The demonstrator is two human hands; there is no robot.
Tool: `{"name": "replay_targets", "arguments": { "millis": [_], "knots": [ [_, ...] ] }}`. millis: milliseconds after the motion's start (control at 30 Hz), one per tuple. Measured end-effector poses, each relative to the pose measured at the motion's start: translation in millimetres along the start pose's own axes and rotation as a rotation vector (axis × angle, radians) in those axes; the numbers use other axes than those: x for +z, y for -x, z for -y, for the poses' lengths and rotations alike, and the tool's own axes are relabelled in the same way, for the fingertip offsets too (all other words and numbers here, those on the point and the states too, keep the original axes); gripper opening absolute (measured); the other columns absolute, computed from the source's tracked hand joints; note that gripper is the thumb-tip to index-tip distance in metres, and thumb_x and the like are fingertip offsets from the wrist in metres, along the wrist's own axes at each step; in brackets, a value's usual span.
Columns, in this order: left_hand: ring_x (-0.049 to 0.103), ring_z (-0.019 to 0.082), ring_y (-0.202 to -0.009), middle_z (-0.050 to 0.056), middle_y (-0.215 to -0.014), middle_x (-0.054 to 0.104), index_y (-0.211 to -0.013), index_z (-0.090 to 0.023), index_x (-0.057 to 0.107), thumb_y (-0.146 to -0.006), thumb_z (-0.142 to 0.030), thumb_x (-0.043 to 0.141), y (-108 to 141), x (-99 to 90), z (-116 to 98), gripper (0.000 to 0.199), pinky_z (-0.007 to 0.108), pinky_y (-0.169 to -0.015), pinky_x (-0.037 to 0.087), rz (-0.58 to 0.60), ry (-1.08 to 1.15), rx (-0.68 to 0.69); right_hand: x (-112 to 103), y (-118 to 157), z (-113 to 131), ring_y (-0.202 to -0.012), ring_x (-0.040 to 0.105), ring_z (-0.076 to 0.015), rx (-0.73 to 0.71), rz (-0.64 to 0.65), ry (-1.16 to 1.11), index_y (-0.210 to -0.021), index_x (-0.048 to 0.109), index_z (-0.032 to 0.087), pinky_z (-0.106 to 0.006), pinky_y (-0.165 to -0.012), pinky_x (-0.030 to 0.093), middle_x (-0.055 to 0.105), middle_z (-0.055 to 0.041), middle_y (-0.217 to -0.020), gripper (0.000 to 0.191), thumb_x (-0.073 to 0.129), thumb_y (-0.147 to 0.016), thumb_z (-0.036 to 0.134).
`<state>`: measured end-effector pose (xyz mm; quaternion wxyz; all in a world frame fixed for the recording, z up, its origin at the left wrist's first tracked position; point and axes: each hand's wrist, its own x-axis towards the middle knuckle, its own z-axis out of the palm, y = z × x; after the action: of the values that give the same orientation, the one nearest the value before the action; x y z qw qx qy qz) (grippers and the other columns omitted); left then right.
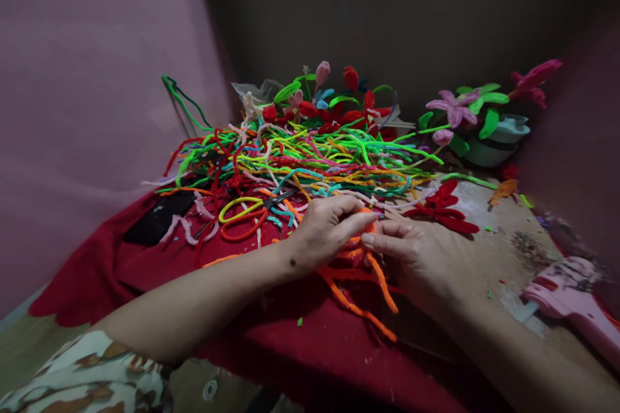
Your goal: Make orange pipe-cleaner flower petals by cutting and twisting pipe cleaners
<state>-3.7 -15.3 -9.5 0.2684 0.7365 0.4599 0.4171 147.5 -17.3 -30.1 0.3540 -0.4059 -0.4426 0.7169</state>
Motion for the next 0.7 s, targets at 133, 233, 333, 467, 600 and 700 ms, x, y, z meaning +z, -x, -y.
{"name": "replay_targets", "arguments": {
  "millis": [133, 233, 333, 467, 600, 700],
  "knots": [
    [0.05, 0.009, -0.061, -0.001, -0.068, 0.055, -0.072, -0.013, 0.06, -0.081, -0.034, 0.05, -10.2, -9.7, -4.0, 0.024, 0.018, -0.054, 0.039, 0.271, 0.223, -0.234, -6.7, -3.3, 0.6, -0.035, 0.032, -0.006, -0.064, -0.01, -0.06, -0.062, 0.057, 0.018, -0.022, -0.039, 0.026, 0.044, 0.0053, -0.043, 0.019, 0.068, -0.068, 0.032],
    [0.041, 0.007, -0.049, -0.004, -0.054, 0.046, -0.061, -0.013, 0.054, -0.075, -0.03, 0.055, -9.7, -10.5, -1.5, 0.022, 0.018, -0.046, 0.032, 0.458, 0.202, -0.299, -6.8, -2.5, 2.7, -0.036, 0.035, -0.007, -0.091, -0.044, -0.04, -0.066, 0.059, 0.018, -0.023, -0.04, 0.031, 0.045, 0.0053, -0.043, 0.02, 0.069, -0.068, 0.036],
    [0.039, 0.007, -0.048, -0.004, -0.051, 0.044, -0.055, -0.014, 0.051, -0.076, -0.025, 0.053, -2.5, -5.7, 3.2, 0.024, 0.02, -0.048, 0.03, 0.313, -0.044, -0.086, -4.0, -1.0, 4.3, -0.044, 0.046, -0.0105, -0.136, -0.124, 0.033, -0.062, 0.059, 0.017, -0.024, -0.045, 0.038, 0.049, 0.0037, -0.046, 0.023, 0.072, -0.063, 0.035],
    [0.041, 0.008, -0.05, -0.001, -0.052, 0.05, -0.059, -0.015, 0.056, -0.077, -0.024, 0.052, 5.4, -2.0, 2.9, 0.021, 0.021, -0.052, 0.03, 0.063, -0.324, 0.186, 0.5, 0.3, 7.8, -0.046, 0.049, -0.0111, -0.167, -0.184, -0.008, -0.063, 0.06, 0.018, -0.025, -0.048, 0.041, 0.054, 0.0034, -0.051, 0.02, 0.073, -0.062, 0.033],
    [0.043, 0.005, -0.046, -0.003, -0.052, 0.052, -0.061, -0.015, 0.057, -0.078, -0.027, 0.054, -1.3, -8.5, -1.4, 0.021, 0.018, -0.047, 0.031, -0.058, -0.013, -0.085, 3.4, 0.6, 13.4, -0.048, 0.053, -0.0105, -0.148, -0.155, -0.18, -0.072, 0.063, 0.018, -0.023, -0.048, 0.043, 0.06, 0.0019, -0.059, 0.015, 0.072, -0.064, 0.027],
    [0.034, 0.003, -0.036, -0.005, -0.05, 0.047, -0.066, -0.015, 0.055, -0.079, -0.034, 0.054, -9.7, -11.6, 1.6, 0.022, 0.017, -0.038, 0.023, -0.169, 0.435, -0.351, 3.6, -1.1, 15.5, -0.05, 0.054, -0.01, -0.202, -0.16, -0.263, -0.071, 0.063, 0.018, -0.023, -0.051, 0.046, 0.06, 0.003, -0.06, 0.012, 0.071, -0.066, 0.025]
  ]
}}
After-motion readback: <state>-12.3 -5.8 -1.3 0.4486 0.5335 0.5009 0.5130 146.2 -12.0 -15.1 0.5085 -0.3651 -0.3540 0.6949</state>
